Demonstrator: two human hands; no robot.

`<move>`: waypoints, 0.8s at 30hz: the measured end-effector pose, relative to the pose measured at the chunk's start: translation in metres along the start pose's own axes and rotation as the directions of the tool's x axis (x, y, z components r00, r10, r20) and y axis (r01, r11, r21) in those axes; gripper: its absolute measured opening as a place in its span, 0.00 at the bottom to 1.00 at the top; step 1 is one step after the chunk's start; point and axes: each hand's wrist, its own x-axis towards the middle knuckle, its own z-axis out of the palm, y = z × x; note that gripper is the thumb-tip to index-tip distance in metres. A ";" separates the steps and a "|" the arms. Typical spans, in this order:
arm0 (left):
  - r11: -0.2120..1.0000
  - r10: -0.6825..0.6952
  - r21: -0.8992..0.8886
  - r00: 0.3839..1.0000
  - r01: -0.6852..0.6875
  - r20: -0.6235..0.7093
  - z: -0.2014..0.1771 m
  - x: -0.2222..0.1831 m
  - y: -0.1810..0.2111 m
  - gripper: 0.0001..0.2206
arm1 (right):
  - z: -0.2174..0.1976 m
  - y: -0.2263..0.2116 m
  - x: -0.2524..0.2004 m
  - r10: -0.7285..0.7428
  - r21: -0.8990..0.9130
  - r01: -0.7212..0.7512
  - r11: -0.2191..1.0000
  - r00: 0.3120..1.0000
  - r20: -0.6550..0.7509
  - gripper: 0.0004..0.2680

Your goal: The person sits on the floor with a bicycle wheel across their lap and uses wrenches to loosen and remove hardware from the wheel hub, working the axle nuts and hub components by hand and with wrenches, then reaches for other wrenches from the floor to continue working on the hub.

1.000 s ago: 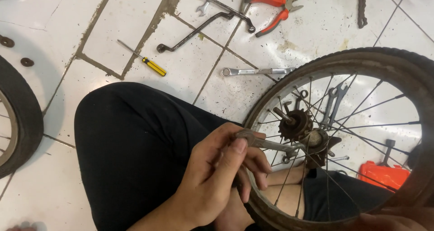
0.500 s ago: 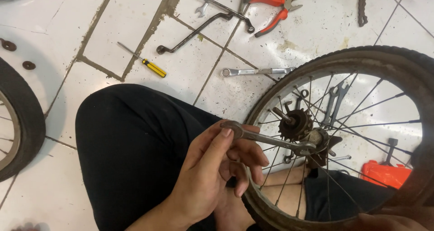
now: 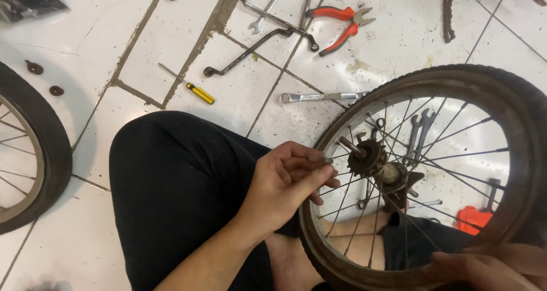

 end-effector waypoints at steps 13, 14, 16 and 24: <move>0.994 0.051 0.101 0.998 -0.049 -0.025 0.001 0.004 -0.013 0.10 | -0.009 -0.088 0.007 -0.322 -0.017 0.363 0.932 0.803 -0.501 0.13; 0.941 0.003 0.339 0.999 -0.016 0.039 0.001 0.001 -0.012 0.08 | -0.008 -0.090 0.007 -0.305 0.005 0.363 0.932 0.789 -0.533 0.14; 0.828 -0.051 0.560 0.994 -0.012 0.098 0.005 -0.003 -0.005 0.10 | -0.006 -0.093 0.009 -0.286 0.023 0.364 0.931 0.768 -0.573 0.14; 0.145 0.168 0.928 0.933 -0.343 0.319 0.016 -0.015 -0.007 0.17 | -0.007 -0.095 0.008 -0.259 0.060 0.354 0.933 0.778 -0.572 0.13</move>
